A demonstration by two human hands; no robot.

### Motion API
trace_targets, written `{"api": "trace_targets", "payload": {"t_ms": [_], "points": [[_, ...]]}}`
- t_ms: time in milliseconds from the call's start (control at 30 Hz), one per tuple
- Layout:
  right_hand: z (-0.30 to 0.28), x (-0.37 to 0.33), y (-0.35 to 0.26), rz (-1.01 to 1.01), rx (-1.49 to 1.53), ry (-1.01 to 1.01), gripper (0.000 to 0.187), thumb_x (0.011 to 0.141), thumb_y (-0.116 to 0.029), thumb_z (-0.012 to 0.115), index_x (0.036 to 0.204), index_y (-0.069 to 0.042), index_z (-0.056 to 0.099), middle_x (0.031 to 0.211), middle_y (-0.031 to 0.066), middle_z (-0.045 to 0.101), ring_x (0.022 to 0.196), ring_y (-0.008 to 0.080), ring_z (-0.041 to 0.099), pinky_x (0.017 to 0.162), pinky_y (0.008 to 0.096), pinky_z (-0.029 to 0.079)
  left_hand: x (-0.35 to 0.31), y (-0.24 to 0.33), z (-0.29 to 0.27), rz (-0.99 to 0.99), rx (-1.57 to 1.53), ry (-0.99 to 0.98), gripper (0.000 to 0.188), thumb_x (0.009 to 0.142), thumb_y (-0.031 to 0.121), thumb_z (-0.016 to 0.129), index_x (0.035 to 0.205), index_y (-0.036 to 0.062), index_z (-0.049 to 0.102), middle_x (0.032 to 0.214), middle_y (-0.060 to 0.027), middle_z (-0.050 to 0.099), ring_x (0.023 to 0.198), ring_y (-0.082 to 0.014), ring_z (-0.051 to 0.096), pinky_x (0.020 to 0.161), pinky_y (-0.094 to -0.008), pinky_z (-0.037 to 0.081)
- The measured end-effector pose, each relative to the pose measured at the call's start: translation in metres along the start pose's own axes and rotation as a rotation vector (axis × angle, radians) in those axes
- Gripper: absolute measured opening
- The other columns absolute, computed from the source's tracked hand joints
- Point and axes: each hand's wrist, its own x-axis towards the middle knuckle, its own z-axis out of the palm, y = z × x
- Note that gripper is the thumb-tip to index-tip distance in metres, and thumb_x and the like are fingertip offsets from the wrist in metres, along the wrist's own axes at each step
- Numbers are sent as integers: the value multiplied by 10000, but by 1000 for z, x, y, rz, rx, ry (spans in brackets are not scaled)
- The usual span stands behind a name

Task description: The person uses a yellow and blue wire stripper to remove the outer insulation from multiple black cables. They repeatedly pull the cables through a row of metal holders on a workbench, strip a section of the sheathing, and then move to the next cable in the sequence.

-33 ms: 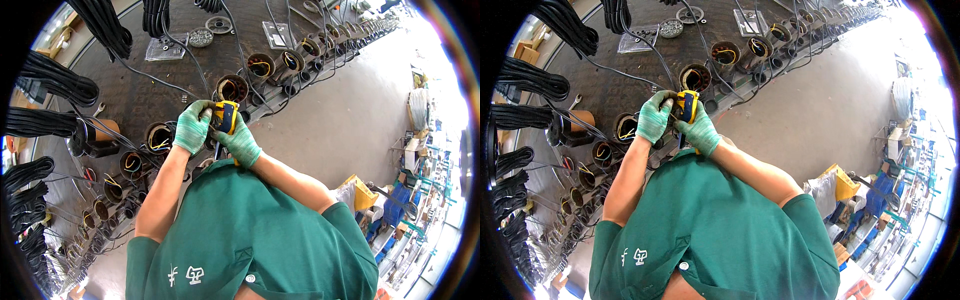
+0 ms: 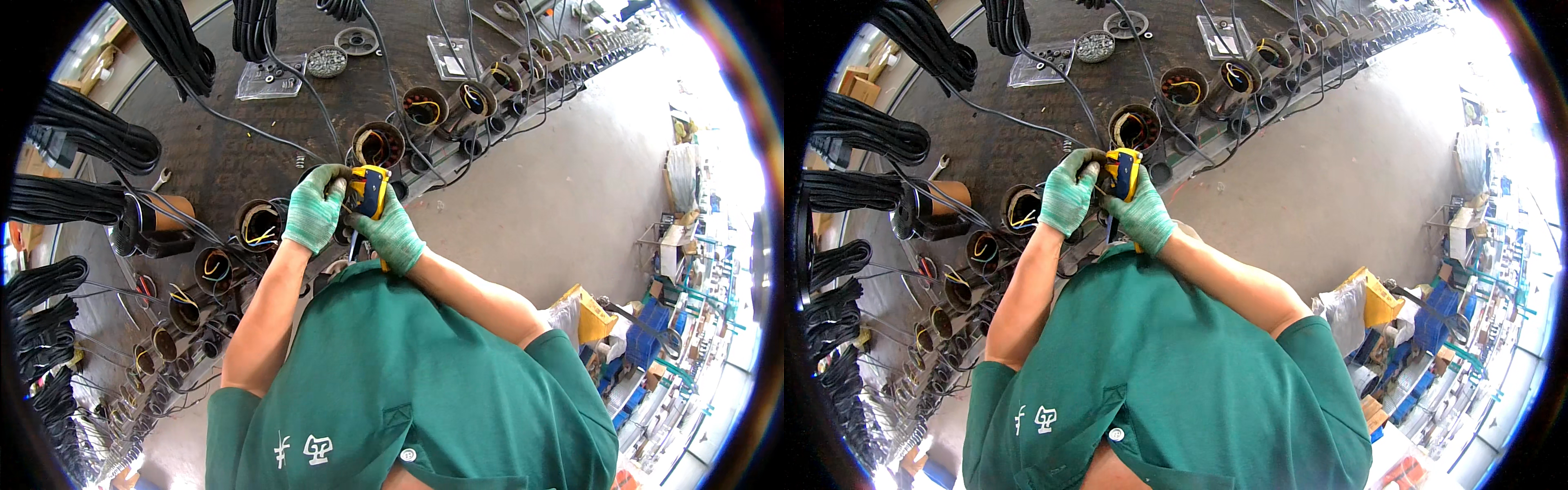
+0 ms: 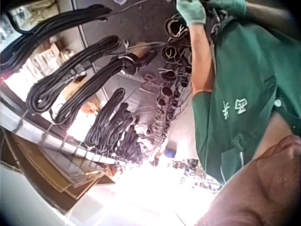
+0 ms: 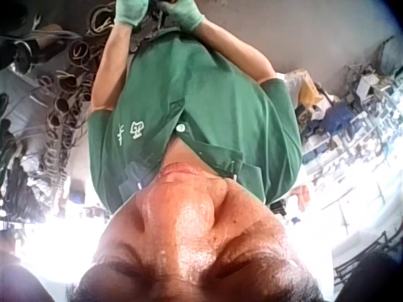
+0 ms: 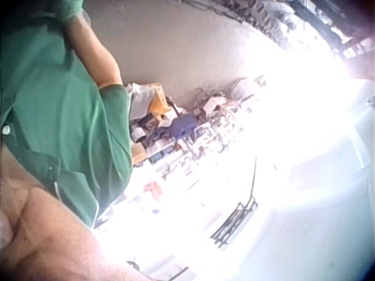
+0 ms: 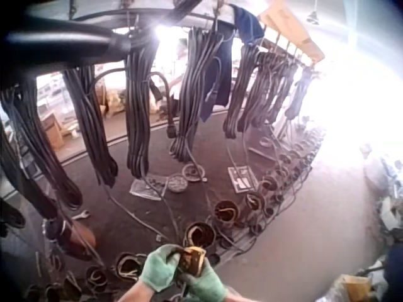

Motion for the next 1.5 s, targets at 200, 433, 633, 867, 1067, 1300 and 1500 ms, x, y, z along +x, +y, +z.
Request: {"api": "trace_targets", "payload": {"t_ms": [200, 433, 633, 867, 1067, 1300, 1500], "points": [[-15, 6, -2, -173, -48, 38, 761, 914, 105, 642, 1592, -97, 364, 1252, 40, 624, 1064, 135, 632, 972, 283, 536, -4, 10, -12, 188, 171, -140, 295, 918, -7, 705, 1213, -17, 706, 1132, -148, 702, 1025, -263, 706, 923, -353, 567], [-21, 19, -45, -176, -268, -21, 641, 923, 31, 670, 1515, -79, 449, 1125, 6, 615, 973, 98, 580, 898, 271, 518, -2, 9, -13, 146, 239, -148, 279, 869, 28, 751, 1144, -18, 736, 1133, -175, 689, 1026, -327, 711, 909, -379, 572], [-52, -3, -54, 119, 20, -98, 601, 973, -169, 704, 1529, -93, 488, 1160, 1, 624, 1054, 114, 616, 978, 300, 524, -5, 5, -4, 196, 230, -3, 220, 889, 41, 760, 1102, -12, 743, 1071, -172, 712, 973, -315, 710, 853, -387, 563], [-57, -27, -47, 266, -29, -159, 649, 1055, -284, 660, 1616, -132, 372, 1182, 17, 606, 1065, 165, 674, 939, 364, 627, -2, 4, 0, 249, 241, 33, 150, 895, 50, 782, 1038, 10, 759, 997, -150, 712, 882, -313, 704, 791, -388, 568], [-52, -23, -66, 362, -24, -224, 671, 1052, -343, 665, 1618, -137, 369, 1153, 22, 630, 1014, 143, 679, 890, 340, 633, -3, 3, -2, 241, 237, 35, 177, 877, 42, 789, 1049, 6, 770, 1012, -151, 723, 915, -318, 716, 813, -385, 574], [-57, -15, -61, 250, -130, -230, 575, 1044, -418, 642, 1493, -115, 449, 1052, 21, 612, 870, 118, 655, 724, 284, 604, -3, 5, -4, 162, 222, -14, 222, 860, -2, 773, 1082, -3, 786, 1053, -143, 736, 942, -273, 732, 850, -351, 581], [-42, -24, -79, 347, -18, -123, 345, 1033, -371, 611, 1244, -118, 504, 808, 11, 553, 570, 92, 565, 464, 258, 499, -3, 7, -4, 211, 232, 3, 189, 856, 15, 794, 1044, 0, 790, 1008, -141, 740, 886, -288, 732, 806, -367, 585]]}}
